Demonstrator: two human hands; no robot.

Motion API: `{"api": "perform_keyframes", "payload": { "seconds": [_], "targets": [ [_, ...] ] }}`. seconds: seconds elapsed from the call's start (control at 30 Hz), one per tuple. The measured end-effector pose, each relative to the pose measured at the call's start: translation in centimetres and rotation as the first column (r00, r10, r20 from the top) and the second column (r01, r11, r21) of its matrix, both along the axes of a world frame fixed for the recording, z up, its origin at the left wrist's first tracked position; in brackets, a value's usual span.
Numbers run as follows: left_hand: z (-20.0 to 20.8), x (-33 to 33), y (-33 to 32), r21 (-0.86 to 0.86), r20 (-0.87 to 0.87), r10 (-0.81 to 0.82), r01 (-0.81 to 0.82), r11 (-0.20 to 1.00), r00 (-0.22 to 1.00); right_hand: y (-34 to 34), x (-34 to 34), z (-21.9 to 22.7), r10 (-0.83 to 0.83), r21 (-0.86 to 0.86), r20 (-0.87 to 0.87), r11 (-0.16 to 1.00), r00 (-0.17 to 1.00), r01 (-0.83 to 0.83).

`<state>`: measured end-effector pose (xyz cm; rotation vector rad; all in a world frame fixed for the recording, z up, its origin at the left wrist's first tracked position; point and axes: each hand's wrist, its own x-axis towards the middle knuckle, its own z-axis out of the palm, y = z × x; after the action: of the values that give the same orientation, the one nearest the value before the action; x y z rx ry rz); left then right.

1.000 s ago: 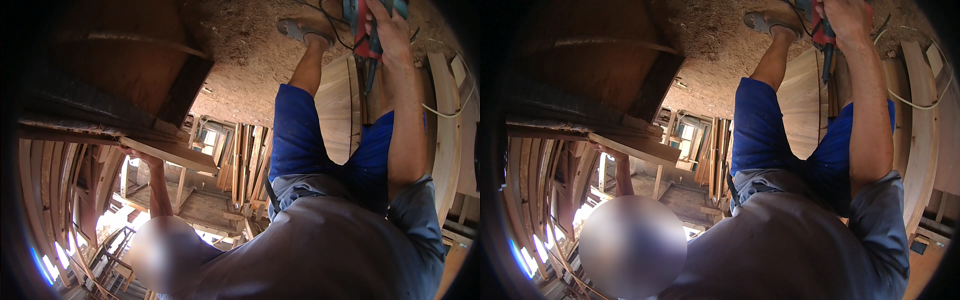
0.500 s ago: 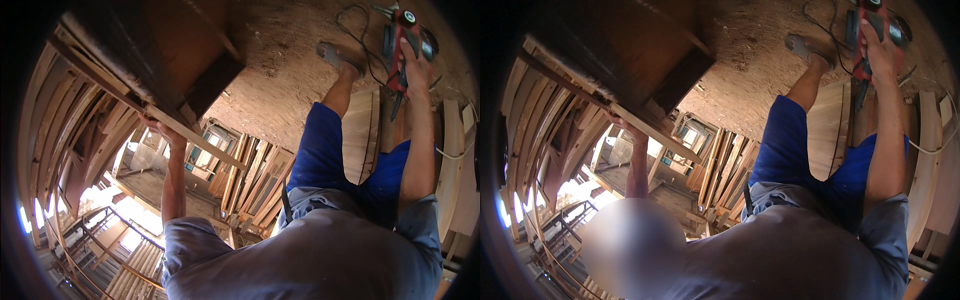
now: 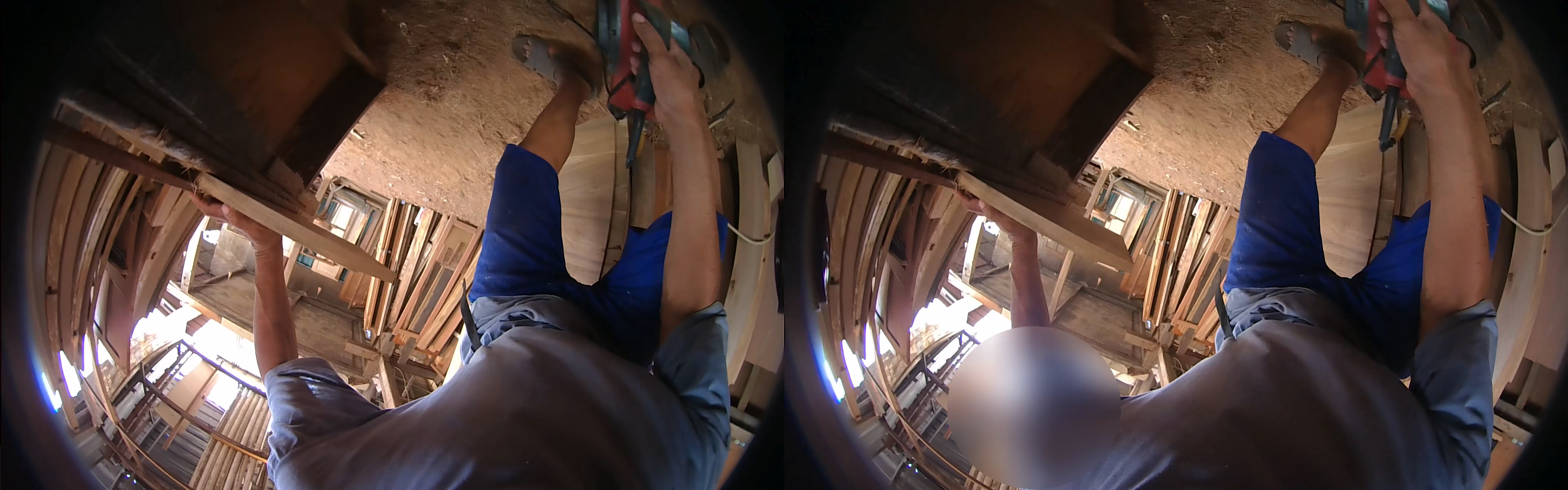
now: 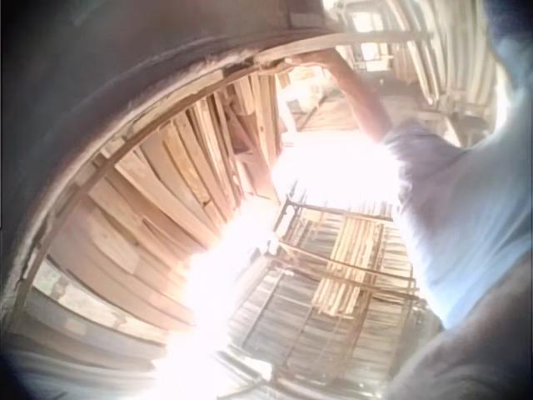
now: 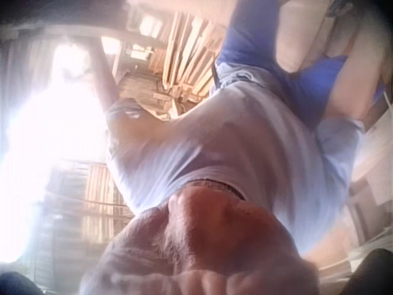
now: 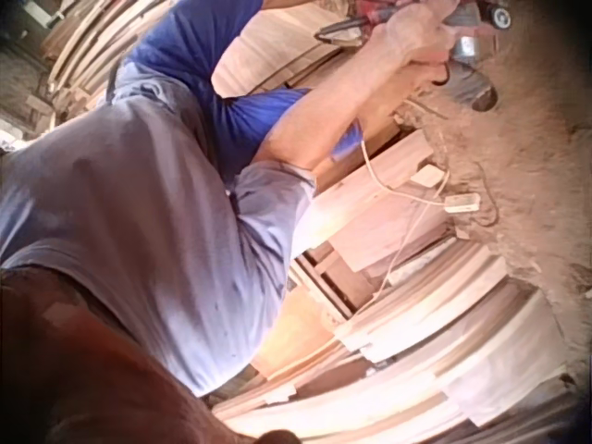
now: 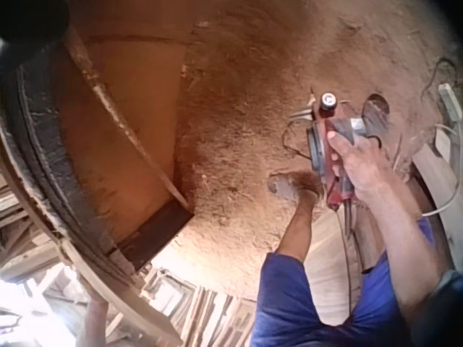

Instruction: The person uses a belt sander to smooth the surface and edges of a large wooden board. The person also lifts and moves the board across a wooden support beam.

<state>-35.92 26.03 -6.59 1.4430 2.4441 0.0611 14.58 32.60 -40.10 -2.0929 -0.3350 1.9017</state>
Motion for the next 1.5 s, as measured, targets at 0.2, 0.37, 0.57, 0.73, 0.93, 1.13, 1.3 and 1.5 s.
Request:
{"api": "perform_keyframes", "payload": {
  "seconds": [0.2, 0.37, 0.57, 0.73, 0.93, 1.13, 1.3, 1.5],
  "targets": [
    [-0.4, 1.5, 0.7, 0.013, 0.01, 0.003, -0.003, 1.0, 1.0, -0.1, -0.2, 0.2, -0.053, 0.022, -0.051, 0.998, 0.997, 0.054],
    [-0.5, 1.8, 0.8, 0.062, -0.02, 0.052, -0.051, 0.997, 0.998, -1.1, 2.1, -2.5, 0.018, 0.019, -0.139, 1.0, 0.99, -0.015],
    [-0.8, 0.6, -0.6, 0.038, -0.256, -0.075, 0.088, 0.995, 0.964, 0.5, 1.9, -1.5, 0.213, 0.173, -0.064, 0.965, 0.975, -0.199],
    [-1.9, 1.1, -0.3, 0.13, -0.287, -0.115, 0.157, 0.979, 0.951, -1.1, -0.9, 3.2, 0.471, 0.371, 0.097, 0.8, 0.877, -0.471],
    [-2.6, 2.1, 0.5, 0.191, -0.357, 0.06, 0.01, 0.982, 0.932, -1.0, -4.5, 13.6, 0.83, 0.308, 0.054, 0.515, 0.555, -0.8],
    [-0.8, 10.6, -2.2, 0.67, 0.02, 0.222, -0.178, 0.721, 0.975, -3.6, -9.4, 22.3, 0.955, 0.381, 0.295, -0.12, -0.003, -0.917],
    [1.4, 22.2, -13.3, 0.623, 0.339, 0.088, -0.293, 0.725, 0.937, -5.8, -13.0, 24.9, 0.936, 0.515, 0.306, -0.317, -0.175, -0.796],
    [0.1, 17.2, -26.6, 0.513, 0.167, 0.132, -0.2, 0.835, 0.977, -9.8, -17.8, 29.1, 0.849, 0.427, 0.343, -0.522, -0.402, -0.738]
  ]
}}
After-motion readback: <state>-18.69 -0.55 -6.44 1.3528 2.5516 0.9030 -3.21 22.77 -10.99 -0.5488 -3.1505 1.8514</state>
